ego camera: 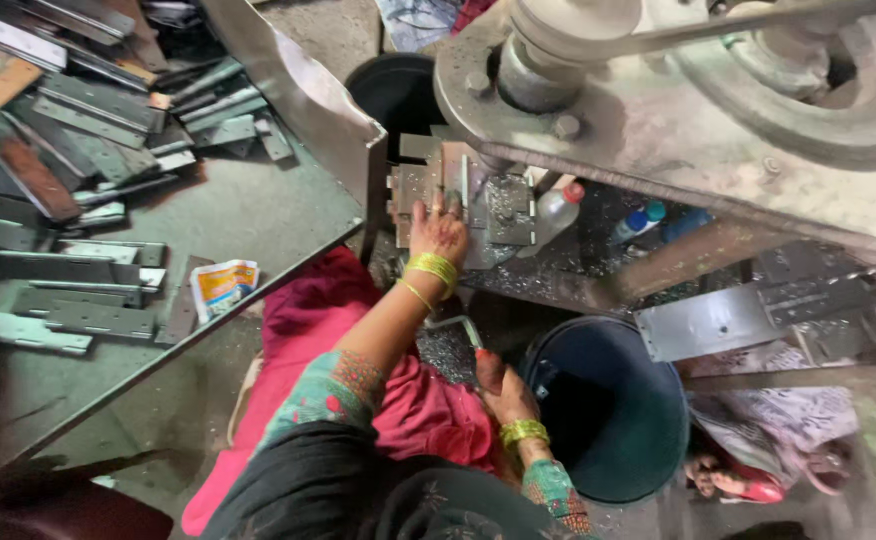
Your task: The person repeatedly picks up rectangular metal parts from a bin, places them on a grinding machine, and operates the machine to grind the edges. After each cycle, the person removes the part and returns it to the bin.
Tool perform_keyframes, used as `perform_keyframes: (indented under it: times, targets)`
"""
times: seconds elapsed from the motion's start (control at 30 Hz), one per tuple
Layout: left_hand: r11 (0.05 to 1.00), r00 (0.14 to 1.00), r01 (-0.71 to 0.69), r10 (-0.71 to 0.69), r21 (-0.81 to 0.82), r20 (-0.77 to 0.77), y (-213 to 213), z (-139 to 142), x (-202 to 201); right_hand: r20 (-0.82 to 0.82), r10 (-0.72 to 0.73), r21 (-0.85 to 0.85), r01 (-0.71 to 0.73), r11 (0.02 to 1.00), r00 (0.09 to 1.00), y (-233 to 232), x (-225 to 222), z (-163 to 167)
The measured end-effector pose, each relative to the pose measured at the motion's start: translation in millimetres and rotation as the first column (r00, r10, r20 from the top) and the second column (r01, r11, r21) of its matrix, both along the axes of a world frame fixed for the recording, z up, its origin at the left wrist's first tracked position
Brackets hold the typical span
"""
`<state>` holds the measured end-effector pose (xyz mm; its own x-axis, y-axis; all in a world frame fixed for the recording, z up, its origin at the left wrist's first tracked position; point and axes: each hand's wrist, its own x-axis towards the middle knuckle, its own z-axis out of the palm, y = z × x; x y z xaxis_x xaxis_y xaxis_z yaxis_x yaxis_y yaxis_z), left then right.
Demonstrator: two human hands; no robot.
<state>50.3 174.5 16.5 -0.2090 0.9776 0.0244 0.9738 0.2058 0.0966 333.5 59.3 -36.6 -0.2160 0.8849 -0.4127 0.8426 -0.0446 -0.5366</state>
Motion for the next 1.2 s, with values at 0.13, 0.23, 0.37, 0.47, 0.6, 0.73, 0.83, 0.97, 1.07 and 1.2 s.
perform_keyframes:
  times: [0.13,0.23,0.37,0.47,0.6,0.73,0.83,0.97,1.07,1.2]
  targets:
    - [0.998,0.996,-0.063,0.063,0.003,-0.059,18.2,1.4,-15.9,-0.086,-0.054,-0.170,0.039,0.985,0.995,6.3,8.1,-7.9]
    - [0.994,0.991,-0.103,0.105,0.033,-0.084,31.0,-0.5,-17.6,0.207,0.130,0.141,-0.161,0.977,0.970,10.0,9.0,-24.5]
    - [0.994,0.991,-0.098,0.101,0.040,-0.083,35.8,0.3,-25.7,0.027,0.106,0.188,-0.109,0.976,0.994,6.5,2.7,-39.9]
    - [0.995,0.991,-0.102,0.102,0.014,-0.087,25.5,8.5,-27.4,0.141,0.122,0.155,-0.144,0.977,0.982,3.7,2.1,-28.8]
    - [0.999,0.997,0.033,-0.031,0.028,-0.064,-24.6,15.2,-4.6,0.099,0.138,0.129,-0.151,0.980,0.985,7.0,6.1,14.3]
    - [0.934,0.966,0.246,-0.217,0.260,-0.138,-99.9,11.2,7.4,0.174,0.142,0.100,-0.161,0.982,0.975,8.6,-1.0,41.2]
    - [0.855,0.911,0.397,-0.411,0.334,-0.030,-101.6,27.2,3.2,0.139,0.077,0.000,-0.077,0.997,0.987,9.0,-7.8,28.0]
    - [0.903,0.972,0.233,-0.202,0.360,-0.123,-34.1,63.9,44.0,-0.101,0.032,-0.035,-0.036,0.999,0.994,17.6,-0.6,-6.1]
    - [0.999,0.996,-0.004,0.000,-0.041,-0.090,-1.9,72.0,60.5,-0.232,0.016,-0.061,-0.031,0.998,0.973,21.2,7.0,-14.9]
    - [0.978,0.973,-0.176,0.155,0.116,0.173,-32.6,49.1,41.7,0.122,0.157,0.120,-0.171,0.978,0.980,17.3,7.2,-2.1]
